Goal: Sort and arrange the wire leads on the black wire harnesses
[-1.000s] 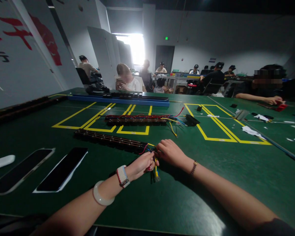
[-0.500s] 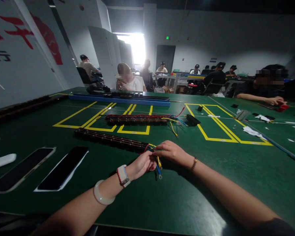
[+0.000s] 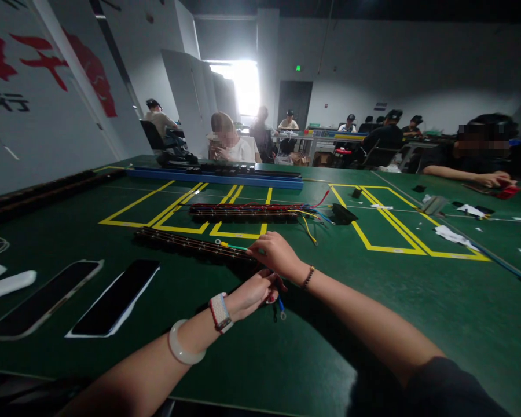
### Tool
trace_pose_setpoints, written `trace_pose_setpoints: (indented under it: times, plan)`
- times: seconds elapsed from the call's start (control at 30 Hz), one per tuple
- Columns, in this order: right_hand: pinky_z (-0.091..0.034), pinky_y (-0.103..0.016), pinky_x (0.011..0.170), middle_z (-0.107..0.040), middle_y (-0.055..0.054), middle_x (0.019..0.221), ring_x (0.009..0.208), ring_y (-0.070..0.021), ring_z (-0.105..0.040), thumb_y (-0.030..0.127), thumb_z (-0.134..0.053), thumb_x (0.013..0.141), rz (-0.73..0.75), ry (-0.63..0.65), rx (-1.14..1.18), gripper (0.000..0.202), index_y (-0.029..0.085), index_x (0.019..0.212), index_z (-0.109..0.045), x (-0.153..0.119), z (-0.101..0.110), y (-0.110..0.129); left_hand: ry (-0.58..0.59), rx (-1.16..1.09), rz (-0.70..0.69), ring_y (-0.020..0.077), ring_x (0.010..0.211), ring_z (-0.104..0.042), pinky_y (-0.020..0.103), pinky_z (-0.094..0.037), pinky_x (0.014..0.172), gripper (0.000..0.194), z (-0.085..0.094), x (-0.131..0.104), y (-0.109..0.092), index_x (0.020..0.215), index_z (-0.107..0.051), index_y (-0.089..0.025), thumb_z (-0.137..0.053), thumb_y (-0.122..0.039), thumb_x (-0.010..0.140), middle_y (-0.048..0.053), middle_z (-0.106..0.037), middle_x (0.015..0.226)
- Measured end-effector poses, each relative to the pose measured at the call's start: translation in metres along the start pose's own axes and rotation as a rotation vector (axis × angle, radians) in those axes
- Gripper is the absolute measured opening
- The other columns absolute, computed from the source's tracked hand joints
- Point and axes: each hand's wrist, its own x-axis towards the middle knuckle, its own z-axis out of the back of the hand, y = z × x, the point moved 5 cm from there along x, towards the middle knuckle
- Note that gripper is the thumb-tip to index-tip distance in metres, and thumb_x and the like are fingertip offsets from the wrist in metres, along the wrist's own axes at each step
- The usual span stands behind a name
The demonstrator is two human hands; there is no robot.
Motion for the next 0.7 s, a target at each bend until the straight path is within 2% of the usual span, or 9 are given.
trace_pose_setpoints:
  times: [0.07,0.2,0.3,0.4,0.47,0.6,0.7]
  plan:
    - [-0.035,-0.028,0.072,-0.065,-0.005,0.075,0.075,-0.0155,-0.053,0.032,-0.058,0.089,-0.003,0.028,-0.063,0.022,0.016,0.081,-0.069,0.007,-0.008,0.001,-0.006,0.004,0.011,0.0042,0.046,-0.039,0.02,-0.023,0.047,0.006,0.0,-0.001,0.0,0.083,-0.044,-0.016,-0.04,-0.017,0.087,0.0,-0.057,0.07]
    - [-0.035,-0.029,0.071,-0.064,-0.007,0.075,0.076,-0.0171,-0.053,0.03,-0.056,0.09,-0.01,0.097,-0.175,0.025,0.013,0.076,-0.069,0.01,-0.019,0.002,0.006,0.036,0.022,0.0054,0.045,-0.037,0.021,-0.025,0.047,0.012,-0.003,-0.004,-0.003,0.082,-0.045,-0.016,-0.036,-0.007,0.081,-0.004,-0.051,0.06]
    - [-0.035,-0.029,0.073,-0.064,-0.006,0.08,0.079,-0.0171,-0.053,0.034,-0.052,0.092,-0.004,0.11,-0.142,0.026,0.016,0.088,-0.07,0.005,-0.016,0.003,0.017,0.048,0.014,0.0058,0.046,-0.039,0.021,-0.026,0.047,0.011,-0.005,-0.006,-0.005,0.082,-0.045,-0.015,-0.037,-0.009,0.082,-0.003,-0.051,0.061]
    - [-0.036,-0.029,0.077,-0.065,-0.006,0.089,0.085,-0.0172,-0.054,0.039,-0.048,0.094,-0.045,0.07,-0.082,0.03,0.019,0.104,-0.067,-0.007,-0.003,0.0,0.014,0.021,0.004,0.0054,0.048,-0.042,0.021,-0.029,0.049,0.007,-0.005,-0.007,-0.007,0.087,-0.045,-0.015,-0.039,-0.012,0.085,0.0,-0.057,0.07]
    - [-0.037,-0.029,0.079,-0.064,-0.007,0.093,0.087,-0.0171,-0.055,0.039,-0.045,0.095,-0.082,0.054,-0.038,0.032,0.018,0.109,-0.065,-0.018,0.007,-0.006,0.031,0.01,-0.013,0.0057,0.05,-0.044,0.021,-0.031,0.05,0.005,-0.006,-0.007,-0.009,0.09,-0.045,-0.015,-0.044,-0.018,0.087,0.001,-0.059,0.074]
    - [-0.038,-0.029,0.078,-0.064,-0.006,0.09,0.086,-0.0167,-0.055,0.038,-0.044,0.095,-0.178,0.047,0.006,0.031,0.019,0.106,-0.066,-0.044,0.021,-0.027,0.063,0.069,-0.043,0.006,0.052,-0.048,0.02,-0.033,0.05,0.014,-0.005,-0.008,-0.011,0.088,-0.047,-0.014,-0.046,-0.028,0.089,0.003,-0.06,0.076]
    - [-0.038,-0.028,0.075,-0.064,-0.005,0.085,0.08,-0.0163,-0.055,0.039,-0.048,0.093,-0.253,0.082,-0.005,0.029,0.02,0.1,-0.068,-0.065,0.018,-0.044,0.07,0.226,-0.059,0.005,0.045,-0.044,0.019,-0.029,0.045,0.023,-0.001,-0.007,-0.013,0.082,-0.05,-0.013,-0.047,-0.036,0.088,0.0,-0.059,0.066]
